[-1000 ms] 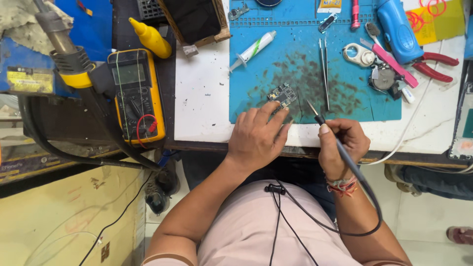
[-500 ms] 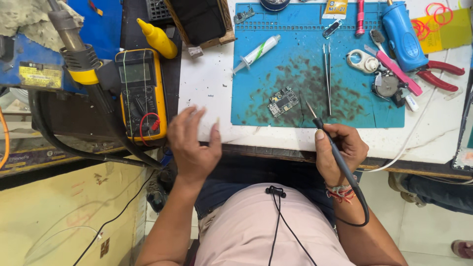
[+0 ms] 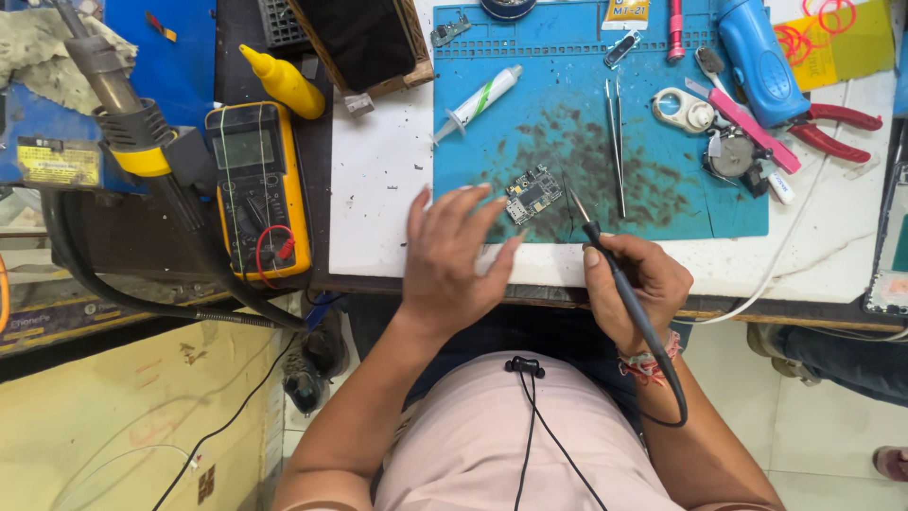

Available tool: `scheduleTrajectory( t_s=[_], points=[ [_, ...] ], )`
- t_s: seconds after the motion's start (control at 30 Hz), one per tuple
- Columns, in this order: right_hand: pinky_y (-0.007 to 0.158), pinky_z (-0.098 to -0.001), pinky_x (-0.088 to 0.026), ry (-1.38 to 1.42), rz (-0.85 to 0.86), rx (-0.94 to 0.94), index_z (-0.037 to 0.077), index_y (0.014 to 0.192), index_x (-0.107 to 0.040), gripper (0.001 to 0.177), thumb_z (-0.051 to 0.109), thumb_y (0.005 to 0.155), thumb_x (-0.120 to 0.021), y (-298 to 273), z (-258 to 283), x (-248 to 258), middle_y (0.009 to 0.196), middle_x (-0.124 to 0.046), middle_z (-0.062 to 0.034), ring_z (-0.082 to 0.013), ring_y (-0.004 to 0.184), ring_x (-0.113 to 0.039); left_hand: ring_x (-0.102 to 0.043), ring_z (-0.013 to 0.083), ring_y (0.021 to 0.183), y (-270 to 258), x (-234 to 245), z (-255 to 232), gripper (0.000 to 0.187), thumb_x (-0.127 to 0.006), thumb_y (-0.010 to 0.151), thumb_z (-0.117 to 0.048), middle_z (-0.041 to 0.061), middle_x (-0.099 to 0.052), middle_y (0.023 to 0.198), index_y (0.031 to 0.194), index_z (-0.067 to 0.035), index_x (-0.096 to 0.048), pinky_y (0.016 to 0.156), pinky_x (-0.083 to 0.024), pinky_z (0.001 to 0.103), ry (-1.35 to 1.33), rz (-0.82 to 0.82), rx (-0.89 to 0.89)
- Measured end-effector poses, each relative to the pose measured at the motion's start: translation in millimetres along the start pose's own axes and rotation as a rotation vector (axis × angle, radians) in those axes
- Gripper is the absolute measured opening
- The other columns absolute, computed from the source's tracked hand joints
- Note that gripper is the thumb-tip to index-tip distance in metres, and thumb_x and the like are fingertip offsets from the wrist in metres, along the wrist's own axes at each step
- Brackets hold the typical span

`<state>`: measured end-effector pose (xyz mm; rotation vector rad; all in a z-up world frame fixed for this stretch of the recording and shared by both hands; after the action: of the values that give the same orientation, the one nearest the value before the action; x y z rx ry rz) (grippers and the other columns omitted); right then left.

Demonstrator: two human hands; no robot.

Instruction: The person uses a soldering iron to apply heat to specific points on a small circuit board. They hold the board steady with their left hand while manipulating the soldering iron with their right hand, focusing on different components throughout the clip.

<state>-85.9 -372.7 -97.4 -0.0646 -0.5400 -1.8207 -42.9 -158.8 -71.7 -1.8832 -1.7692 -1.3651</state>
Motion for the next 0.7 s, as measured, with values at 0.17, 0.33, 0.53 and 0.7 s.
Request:
scheduleTrajectory(
  t_s=[0.17,0.33,0.53,0.7],
  points=[
    [0.065,-0.0211,-0.049,-0.083,0.02,-0.006,-0.004,0.109,-0.069,0.017,0.003,0.095,-0.076,4.8,5.0,-2.2,0.088,-0.071,-0.008,-0.0072,0.072,-0.063,-0.056,0.0277,0.129,16.8,-11.5,-12.0,0.04,-0.075,0.09,-0.025,0.01,-0.058,0.136,0.125,-0.008,-0.066,0.119,-0.031,0.056,-0.058,0.048,-0.045],
    [0.075,-0.0235,-0.052,0.407,0.014,-0.373,-0.001,0.115,-0.066,0.021,0.004,0.095,-0.071,7.5,-51.4,19.4,0.093,-0.07,-0.0078,-0.0097,0.08,-0.064,-0.055,0.0284,0.128,14.4,-13.7,-14.0,0.039,-0.074,0.09,-0.026,0.011,-0.057,0.136,0.123,-0.008,-0.066,0.118,-0.031,0.055,-0.002,0.041,-0.065],
    [0.078,-0.027,-0.054,0.966,-0.187,-0.349,0.0,0.115,-0.066,0.019,0.004,0.097,-0.069,45.4,-83.9,151.2,0.094,-0.07,-0.01,-0.013,0.08,-0.064,-0.054,0.025,0.128,12.6,-21.9,-13.4,0.038,-0.074,0.091,-0.029,0.011,-0.058,0.135,0.122,-0.008,-0.067,0.12,-0.03,0.055,0.061,0.085,-0.092],
    [0.08,-0.0281,-0.055,0.924,-0.302,-0.265,-0.001,0.116,-0.066,0.018,0.004,0.099,-0.068,30.6,-60.3,145.5,0.096,-0.071,-0.0109,-0.0139,0.082,-0.066,-0.053,0.0257,0.128,14.0,-23.5,-13.8,0.04,-0.074,0.091,-0.033,0.011,-0.058,0.134,0.12,-0.007,-0.067,0.12,-0.03,0.056,0.06,0.093,-0.097]
  ],
)
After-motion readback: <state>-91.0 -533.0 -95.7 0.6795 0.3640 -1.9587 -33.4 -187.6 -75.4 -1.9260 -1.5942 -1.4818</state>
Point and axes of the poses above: each hand's wrist, its own y-axis towards the middle knuckle, its own x-axis out of the back of the hand, z = x × y, the point moved 10 cm from there along y, towards the middle knuckle
